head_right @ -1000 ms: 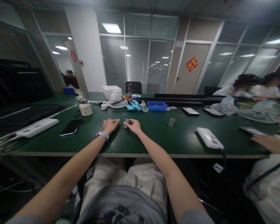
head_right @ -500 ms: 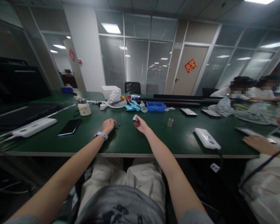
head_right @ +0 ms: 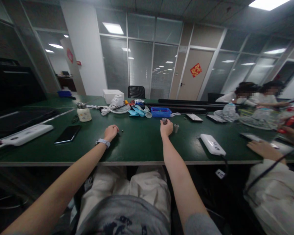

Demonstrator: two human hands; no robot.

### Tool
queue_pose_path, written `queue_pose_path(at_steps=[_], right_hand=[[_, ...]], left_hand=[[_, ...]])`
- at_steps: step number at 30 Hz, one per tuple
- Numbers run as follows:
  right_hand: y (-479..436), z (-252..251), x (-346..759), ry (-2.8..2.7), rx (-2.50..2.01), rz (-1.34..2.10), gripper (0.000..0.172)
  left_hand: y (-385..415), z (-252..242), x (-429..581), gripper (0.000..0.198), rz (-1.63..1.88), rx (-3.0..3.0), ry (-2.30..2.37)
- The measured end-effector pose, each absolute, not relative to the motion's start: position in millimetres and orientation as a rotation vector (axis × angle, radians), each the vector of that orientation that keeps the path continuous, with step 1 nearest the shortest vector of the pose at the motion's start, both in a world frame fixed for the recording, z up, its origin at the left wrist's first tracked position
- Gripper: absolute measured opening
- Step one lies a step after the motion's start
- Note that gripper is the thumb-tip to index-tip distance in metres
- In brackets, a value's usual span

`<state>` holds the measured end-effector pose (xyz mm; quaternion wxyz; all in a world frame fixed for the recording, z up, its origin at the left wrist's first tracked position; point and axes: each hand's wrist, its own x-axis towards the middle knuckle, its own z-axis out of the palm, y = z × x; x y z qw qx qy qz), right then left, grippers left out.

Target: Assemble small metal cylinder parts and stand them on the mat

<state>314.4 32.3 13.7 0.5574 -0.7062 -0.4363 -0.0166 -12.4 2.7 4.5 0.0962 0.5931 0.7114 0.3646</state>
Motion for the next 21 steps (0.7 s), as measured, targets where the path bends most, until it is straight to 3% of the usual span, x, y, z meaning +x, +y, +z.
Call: queue_pose_path(at_steps=[9, 18, 21], right_hand=[[41.2, -3.4, 332.8, -1.0, -1.764, -0.035, 0.038], [25.1, 11.1, 316.4, -1.082, -1.765, -0.13, 0.061], [13.7, 20.1, 283.2, -1.316, -1.633, -0.186, 0.054]], left_hand=[[4.5, 2.3, -13.2, 0.028, 1.073, 1.776, 2.107], [4.4, 2.3, -12.5, 0.027, 1.082, 1.783, 2.095], [5.2, 1.9, -12.6, 0.027, 1.089, 1.782, 2.091]])
